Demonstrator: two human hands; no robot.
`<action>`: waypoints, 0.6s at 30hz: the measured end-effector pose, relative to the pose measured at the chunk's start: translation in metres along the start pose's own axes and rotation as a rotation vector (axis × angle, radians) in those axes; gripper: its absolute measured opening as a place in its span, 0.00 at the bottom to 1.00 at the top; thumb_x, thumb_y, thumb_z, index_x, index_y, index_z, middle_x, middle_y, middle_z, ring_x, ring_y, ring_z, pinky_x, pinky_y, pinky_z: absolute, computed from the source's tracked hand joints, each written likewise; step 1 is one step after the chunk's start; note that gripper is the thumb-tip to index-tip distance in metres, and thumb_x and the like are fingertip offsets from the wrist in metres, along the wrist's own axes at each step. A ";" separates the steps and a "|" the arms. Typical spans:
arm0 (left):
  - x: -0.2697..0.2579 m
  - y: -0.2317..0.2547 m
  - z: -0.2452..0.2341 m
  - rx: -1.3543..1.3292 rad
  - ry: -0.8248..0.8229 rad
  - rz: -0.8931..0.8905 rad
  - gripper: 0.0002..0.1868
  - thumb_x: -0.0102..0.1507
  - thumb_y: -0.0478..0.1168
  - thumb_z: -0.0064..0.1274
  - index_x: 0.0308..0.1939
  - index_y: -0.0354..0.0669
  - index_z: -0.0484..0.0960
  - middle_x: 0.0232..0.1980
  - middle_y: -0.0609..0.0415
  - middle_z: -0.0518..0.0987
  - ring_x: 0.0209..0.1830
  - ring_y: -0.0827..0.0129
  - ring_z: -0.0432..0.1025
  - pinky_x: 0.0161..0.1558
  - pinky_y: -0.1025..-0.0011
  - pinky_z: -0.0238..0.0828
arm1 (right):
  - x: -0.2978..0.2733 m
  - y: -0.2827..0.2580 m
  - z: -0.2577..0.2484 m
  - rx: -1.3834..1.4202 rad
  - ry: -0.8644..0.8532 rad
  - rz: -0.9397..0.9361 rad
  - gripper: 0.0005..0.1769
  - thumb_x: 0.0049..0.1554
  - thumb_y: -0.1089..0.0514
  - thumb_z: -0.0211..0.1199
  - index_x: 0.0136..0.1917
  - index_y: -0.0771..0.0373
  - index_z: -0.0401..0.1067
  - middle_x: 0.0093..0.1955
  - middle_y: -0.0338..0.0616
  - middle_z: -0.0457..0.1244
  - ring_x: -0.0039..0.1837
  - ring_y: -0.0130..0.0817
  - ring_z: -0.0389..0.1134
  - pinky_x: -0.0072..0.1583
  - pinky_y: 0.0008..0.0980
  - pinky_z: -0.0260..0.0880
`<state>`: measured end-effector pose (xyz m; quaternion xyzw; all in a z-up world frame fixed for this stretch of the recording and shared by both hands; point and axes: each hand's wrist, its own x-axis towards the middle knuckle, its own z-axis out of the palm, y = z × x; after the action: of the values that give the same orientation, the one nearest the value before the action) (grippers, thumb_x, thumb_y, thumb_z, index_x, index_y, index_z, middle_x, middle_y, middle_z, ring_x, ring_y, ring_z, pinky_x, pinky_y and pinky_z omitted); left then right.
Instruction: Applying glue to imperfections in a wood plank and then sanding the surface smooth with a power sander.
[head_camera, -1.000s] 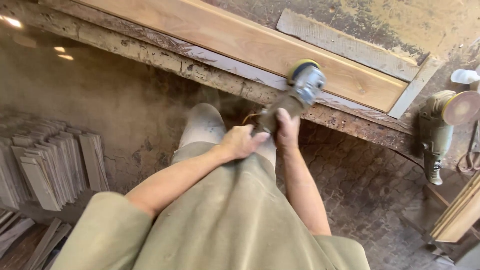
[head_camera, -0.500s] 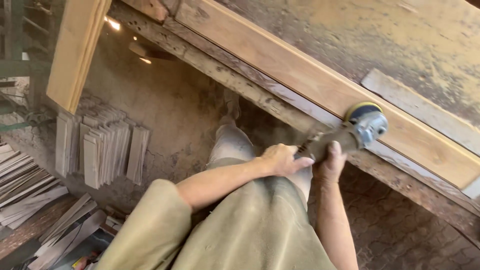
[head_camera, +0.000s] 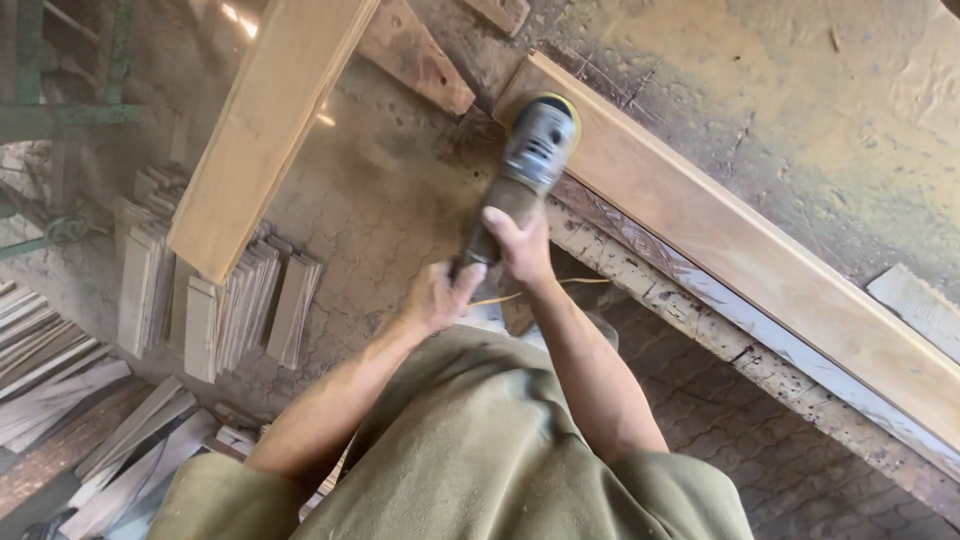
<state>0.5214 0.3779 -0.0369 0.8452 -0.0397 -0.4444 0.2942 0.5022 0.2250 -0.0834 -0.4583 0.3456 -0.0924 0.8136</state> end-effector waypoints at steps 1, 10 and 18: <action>0.004 -0.005 -0.011 -0.090 -0.005 -0.083 0.30 0.64 0.66 0.48 0.30 0.42 0.80 0.17 0.42 0.76 0.21 0.55 0.79 0.25 0.61 0.77 | 0.011 -0.002 0.018 0.036 -0.024 0.000 0.24 0.51 0.55 0.77 0.56 0.60 0.70 0.43 0.40 0.66 0.44 0.27 0.66 0.46 0.34 0.72; 0.000 0.044 -0.032 -0.014 -0.191 0.042 0.40 0.66 0.69 0.40 0.32 0.31 0.82 0.28 0.29 0.80 0.37 0.36 0.80 0.39 0.49 0.75 | -0.017 0.028 -0.032 -0.117 0.089 0.144 0.21 0.55 0.53 0.73 0.58 0.61 0.73 0.46 0.41 0.68 0.45 0.28 0.68 0.48 0.35 0.74; 0.019 0.012 -0.034 -0.114 -0.077 -0.043 0.29 0.65 0.64 0.44 0.38 0.40 0.81 0.24 0.39 0.79 0.34 0.45 0.80 0.37 0.51 0.75 | 0.032 -0.001 0.034 -0.051 -0.016 0.064 0.24 0.52 0.53 0.76 0.58 0.60 0.71 0.46 0.43 0.68 0.47 0.29 0.67 0.49 0.38 0.74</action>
<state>0.5612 0.3775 -0.0299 0.8101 -0.0075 -0.4842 0.3304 0.5483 0.2325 -0.0861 -0.4682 0.3559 -0.0539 0.8070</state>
